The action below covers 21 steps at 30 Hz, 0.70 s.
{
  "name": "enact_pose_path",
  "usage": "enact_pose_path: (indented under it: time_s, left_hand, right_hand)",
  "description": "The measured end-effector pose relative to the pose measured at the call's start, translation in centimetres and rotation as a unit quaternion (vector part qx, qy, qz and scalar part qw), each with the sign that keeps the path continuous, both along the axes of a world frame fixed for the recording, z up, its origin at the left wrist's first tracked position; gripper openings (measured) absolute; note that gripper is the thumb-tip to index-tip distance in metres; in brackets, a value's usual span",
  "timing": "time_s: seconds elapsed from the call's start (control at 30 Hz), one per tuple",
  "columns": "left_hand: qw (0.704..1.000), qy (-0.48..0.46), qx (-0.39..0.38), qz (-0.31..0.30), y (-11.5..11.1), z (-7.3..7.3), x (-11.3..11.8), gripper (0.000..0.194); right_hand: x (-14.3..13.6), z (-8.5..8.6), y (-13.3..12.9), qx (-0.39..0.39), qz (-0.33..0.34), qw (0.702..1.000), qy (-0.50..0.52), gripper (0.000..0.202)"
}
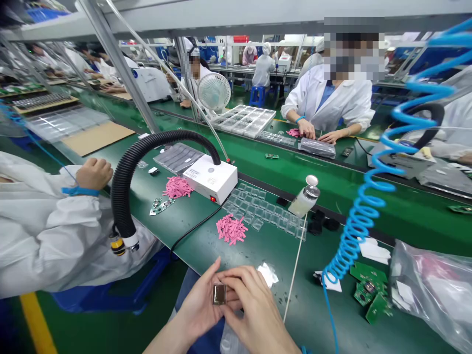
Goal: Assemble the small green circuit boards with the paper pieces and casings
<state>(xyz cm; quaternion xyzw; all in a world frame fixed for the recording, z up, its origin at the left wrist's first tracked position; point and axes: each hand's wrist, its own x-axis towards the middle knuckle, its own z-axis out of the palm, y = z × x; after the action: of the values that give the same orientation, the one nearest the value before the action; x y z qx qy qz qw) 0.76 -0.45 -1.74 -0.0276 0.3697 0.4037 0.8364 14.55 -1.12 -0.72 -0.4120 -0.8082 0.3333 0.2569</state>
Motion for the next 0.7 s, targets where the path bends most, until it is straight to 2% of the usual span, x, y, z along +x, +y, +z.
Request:
enact_pose_path:
  time_s: [0.27,0.4,0.53,0.63,0.7]
  left_hand:
    - [0.999,-0.043,-0.019,0.007,0.0,-0.1,0.2,0.048]
    - [0.997,-0.029,-0.056,0.035,0.4,0.2,0.0,0.038]
    - [0.992,-0.005,-0.089,0.090,0.7,0.1,-0.4,0.025]
    - [0.986,-0.075,-0.065,0.132,0.8,-0.2,-0.7,0.040]
    - [0.984,-0.100,-0.050,0.140,0.9,-0.2,-0.9,0.047]
  right_hand:
    - [0.0,-0.4,-0.1,-0.002,-0.007,1.000,-0.017,0.049]
    - [0.8,-0.6,-0.2,0.020,-0.044,0.999,-0.014,0.047]
    - [2.7,-0.6,-0.6,0.044,-0.111,0.993,-0.002,0.033]
    - [5.7,-0.8,-0.8,0.067,-0.199,0.978,-0.003,0.023]
    - [8.6,-1.3,-0.8,0.100,-0.277,0.955,-0.028,0.020]
